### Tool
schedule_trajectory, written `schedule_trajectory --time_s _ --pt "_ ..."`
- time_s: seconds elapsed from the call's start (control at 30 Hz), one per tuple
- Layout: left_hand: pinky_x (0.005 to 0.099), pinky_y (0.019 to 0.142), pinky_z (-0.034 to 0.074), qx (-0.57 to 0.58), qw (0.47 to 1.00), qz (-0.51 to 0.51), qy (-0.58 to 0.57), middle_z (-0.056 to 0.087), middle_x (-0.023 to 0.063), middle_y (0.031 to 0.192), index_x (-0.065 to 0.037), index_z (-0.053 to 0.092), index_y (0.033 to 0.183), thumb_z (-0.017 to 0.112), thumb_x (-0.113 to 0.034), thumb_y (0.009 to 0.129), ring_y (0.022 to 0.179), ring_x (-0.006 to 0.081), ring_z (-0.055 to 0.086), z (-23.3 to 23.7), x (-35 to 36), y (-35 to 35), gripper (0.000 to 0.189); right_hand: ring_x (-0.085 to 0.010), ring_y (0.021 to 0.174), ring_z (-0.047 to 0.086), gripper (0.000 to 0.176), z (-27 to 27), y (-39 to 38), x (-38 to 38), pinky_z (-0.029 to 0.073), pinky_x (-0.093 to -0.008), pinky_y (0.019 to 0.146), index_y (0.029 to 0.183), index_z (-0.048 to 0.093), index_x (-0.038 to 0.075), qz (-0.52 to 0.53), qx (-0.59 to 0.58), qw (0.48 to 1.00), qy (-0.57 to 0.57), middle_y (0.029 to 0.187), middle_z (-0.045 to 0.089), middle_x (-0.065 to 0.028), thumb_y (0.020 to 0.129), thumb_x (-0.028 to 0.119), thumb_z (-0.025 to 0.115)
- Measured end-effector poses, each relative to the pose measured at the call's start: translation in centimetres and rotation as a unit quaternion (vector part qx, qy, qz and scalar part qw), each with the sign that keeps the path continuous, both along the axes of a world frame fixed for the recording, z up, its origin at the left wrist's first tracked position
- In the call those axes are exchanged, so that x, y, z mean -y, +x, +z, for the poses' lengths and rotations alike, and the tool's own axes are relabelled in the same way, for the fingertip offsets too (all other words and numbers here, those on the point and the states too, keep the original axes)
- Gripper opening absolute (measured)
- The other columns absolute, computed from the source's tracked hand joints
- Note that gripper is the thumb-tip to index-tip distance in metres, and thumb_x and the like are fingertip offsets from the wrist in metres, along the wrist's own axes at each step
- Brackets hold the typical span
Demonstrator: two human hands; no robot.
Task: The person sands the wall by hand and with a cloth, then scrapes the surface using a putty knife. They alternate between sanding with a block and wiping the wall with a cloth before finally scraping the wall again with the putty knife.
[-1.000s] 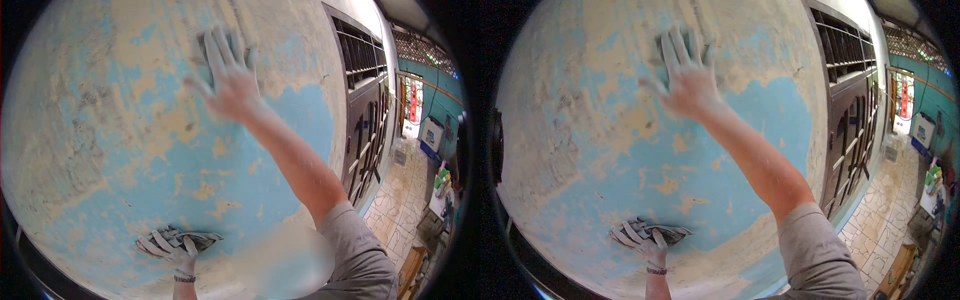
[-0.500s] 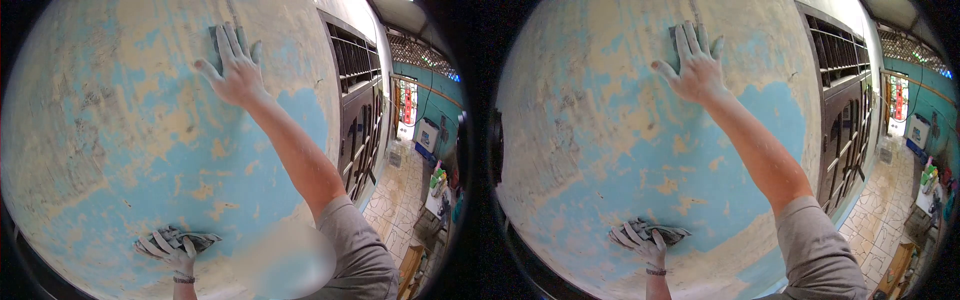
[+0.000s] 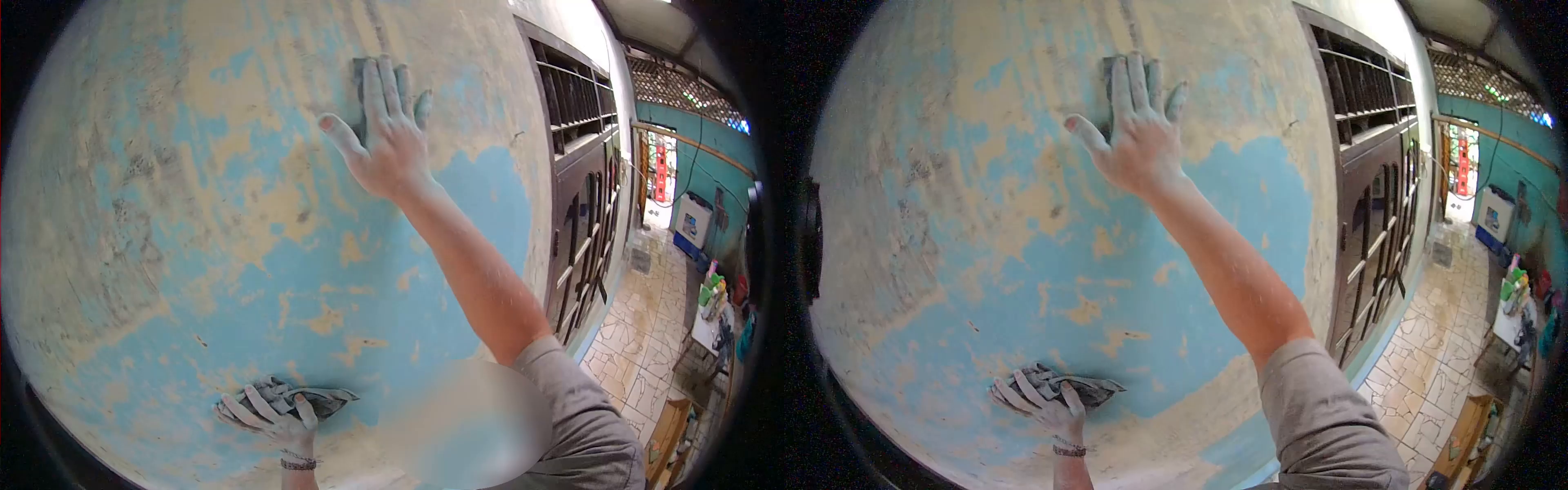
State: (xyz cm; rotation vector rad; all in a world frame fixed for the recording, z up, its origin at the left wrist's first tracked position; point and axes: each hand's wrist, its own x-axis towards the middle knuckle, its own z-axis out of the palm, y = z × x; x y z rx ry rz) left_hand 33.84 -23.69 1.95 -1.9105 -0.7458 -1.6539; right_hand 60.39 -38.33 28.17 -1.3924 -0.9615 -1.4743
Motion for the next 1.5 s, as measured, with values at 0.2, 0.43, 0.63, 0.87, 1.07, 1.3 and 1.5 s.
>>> schedule_trajectory --time_s 0.2,0.43,0.63,0.87,1.07,1.3,1.5 --pt "0.0683 0.109 0.015 0.002 1.000 -0.011 -0.004 0.018 0.0264 0.154 -0.003 0.029 0.146 0.043 -0.051 0.096 0.141 0.0538 0.011 -0.3 -0.3 0.0 0.070 -0.0445 0.146 0.016 0.094 -15.7 -4.2 -2.0 0.003 -0.0670 0.112 0.148 0.030 -0.004 -0.001 0.012 0.997 -0.078 0.156 0.025 -0.0239 0.089 0.066 0.048" --pt "0.0696 0.108 0.016 0.008 1.000 -0.014 0.001 0.019 0.0266 0.154 -0.006 0.030 0.146 0.045 -0.053 0.094 0.140 0.0556 0.011 -0.4 -0.7 0.2 0.072 -0.0416 0.146 0.017 0.094 2.5 -4.1 -3.4 0.004 -0.0679 0.112 0.148 0.032 -0.002 -0.012 0.084 0.996 -0.020 0.155 0.027 -0.0235 0.087 0.068 0.049" --pt "0.0743 0.105 0.018 0.019 0.999 -0.032 -0.004 0.019 0.0255 0.153 -0.010 0.032 0.146 0.042 -0.060 0.091 0.138 0.0583 0.012 -0.5 -0.5 0.0 0.075 -0.0426 0.146 0.017 0.093 -11.7 -4.8 -2.1 0.002 -0.0658 0.114 0.148 0.032 -0.003 -0.005 0.085 0.989 -0.119 0.155 0.026 -0.0236 0.089 0.068 0.048" --pt "0.0769 0.103 0.019 0.017 1.000 -0.013 0.003 0.021 0.0274 0.151 -0.008 0.033 0.145 0.043 -0.061 0.090 0.137 0.0608 0.012 -1.0 -1.0 0.2 0.076 -0.0425 0.146 0.016 0.099 6.1 -5.9 -5.2 0.002 -0.0654 0.114 0.147 0.033 -0.003 -0.004 0.141 0.989 -0.043 0.156 0.025 -0.0230 0.086 0.074 0.044" --pt "0.0780 0.103 0.019 0.020 0.999 -0.034 -0.021 0.020 0.0278 0.151 -0.008 0.032 0.145 0.044 -0.062 0.089 0.137 0.0611 0.010 -0.7 -0.6 0.2 0.079 -0.0414 0.146 0.017 0.100 -3.8 -7.1 -3.5 0.004 -0.0663 0.114 0.147 0.034 -0.003 -0.054 0.115 0.987 -0.101 0.156 0.027 -0.0196 0.086 0.076 0.040" --pt "0.0732 0.107 0.016 -0.010 1.000 -0.014 0.009 0.016 0.0258 0.153 -0.007 0.030 0.146 0.052 -0.056 0.087 0.139 0.0575 0.011 -0.4 0.0 1.0 0.081 -0.0407 0.146 0.017 0.097 9.4 -7.8 -7.6 0.005 -0.0641 0.115 0.146 0.036 -0.002 -0.049 0.143 0.988 0.018 0.155 0.027 -0.0218 0.087 0.075 0.041" --pt "0.0748 0.107 0.015 0.005 0.999 -0.041 0.008 0.018 0.0251 0.153 -0.011 0.032 0.147 0.057 -0.053 0.083 0.138 0.0587 0.012 -0.7 -0.1 1.1 0.080 -0.0422 0.146 0.016 0.096 -4.3 -9.6 -5.1 0.009 -0.0623 0.115 0.149 0.030 -0.002 0.006 0.135 0.984 -0.115 0.156 0.025 -0.0216 0.087 0.067 0.052"
